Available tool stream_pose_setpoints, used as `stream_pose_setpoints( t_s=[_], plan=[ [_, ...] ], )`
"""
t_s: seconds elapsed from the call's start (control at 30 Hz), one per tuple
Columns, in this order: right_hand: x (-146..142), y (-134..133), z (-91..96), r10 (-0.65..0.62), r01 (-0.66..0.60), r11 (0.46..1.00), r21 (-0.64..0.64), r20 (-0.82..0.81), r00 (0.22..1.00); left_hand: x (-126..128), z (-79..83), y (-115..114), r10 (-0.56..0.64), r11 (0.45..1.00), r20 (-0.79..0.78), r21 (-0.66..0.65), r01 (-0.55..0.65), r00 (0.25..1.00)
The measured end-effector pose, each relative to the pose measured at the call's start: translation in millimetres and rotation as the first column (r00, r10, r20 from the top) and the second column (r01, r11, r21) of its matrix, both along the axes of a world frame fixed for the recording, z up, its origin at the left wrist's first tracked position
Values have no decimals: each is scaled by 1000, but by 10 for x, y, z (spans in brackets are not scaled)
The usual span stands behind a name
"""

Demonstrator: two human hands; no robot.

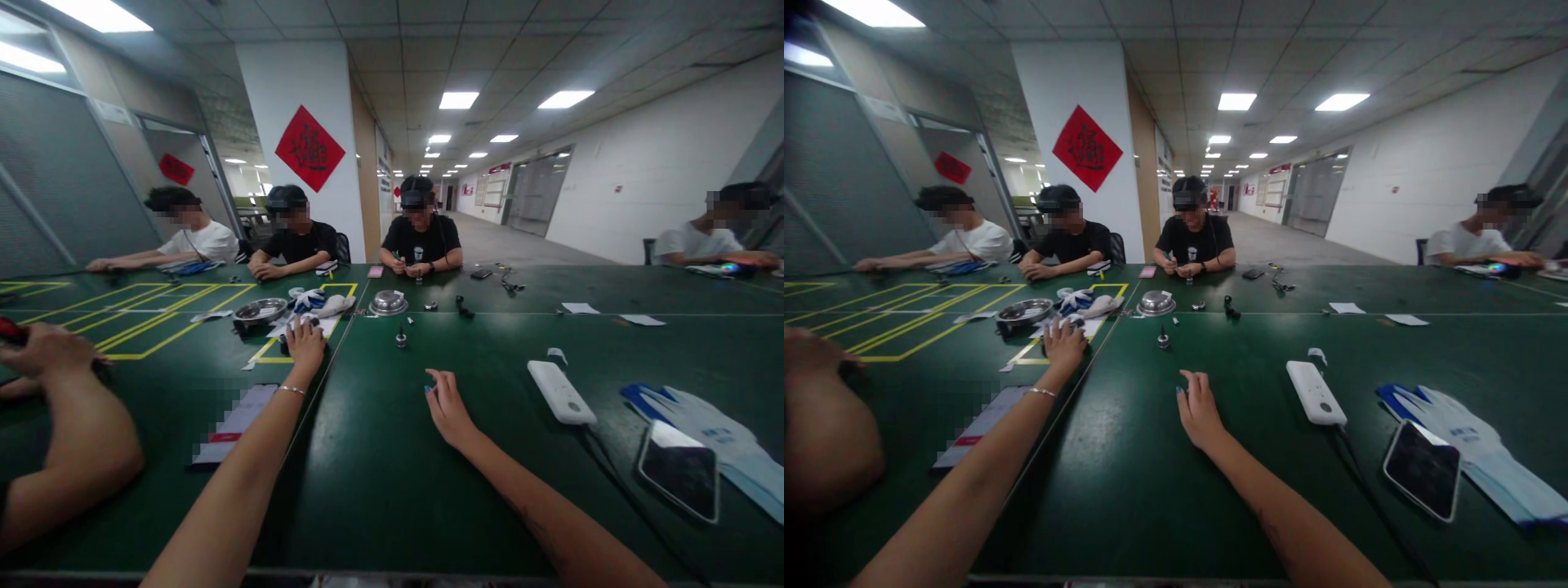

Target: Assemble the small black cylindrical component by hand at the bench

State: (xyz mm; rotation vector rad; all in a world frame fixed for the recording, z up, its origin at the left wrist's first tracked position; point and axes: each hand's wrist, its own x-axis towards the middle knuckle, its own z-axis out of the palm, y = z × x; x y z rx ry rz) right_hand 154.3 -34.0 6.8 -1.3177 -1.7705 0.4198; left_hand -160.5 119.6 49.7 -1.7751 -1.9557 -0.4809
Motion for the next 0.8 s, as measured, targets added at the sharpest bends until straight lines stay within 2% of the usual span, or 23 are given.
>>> stream_pose_setpoints(
  t_s=[0.2, 0.37, 0.53, 0.67, 0.8],
  plan=[
    [-6, 2, 3, 5, -5, 998, -55, 2, 1000, -360, -8, 108, -17, 998, 32, 54, 15, 999],
    [-4, 15, -9, 6, -5, 997, -76, 5, 1000, -563, -161, 94, 50, 985, 147, 158, -73, 988],
    [3, 20, -28, 10, -9, 997, -82, 9, 1000, -656, -237, -9, 161, 986, 119, 16, -164, 980],
    [9, 11, -25, 6, -5, 995, -104, 9, 1000, -664, -167, -66, 184, 980, 179, -111, -166, 967],
    [17, 17, -42, 6, -5, 996, -91, 9, 1000, -589, -82, -91, 224, 972, 219, -128, -199, 950]
  ],
)
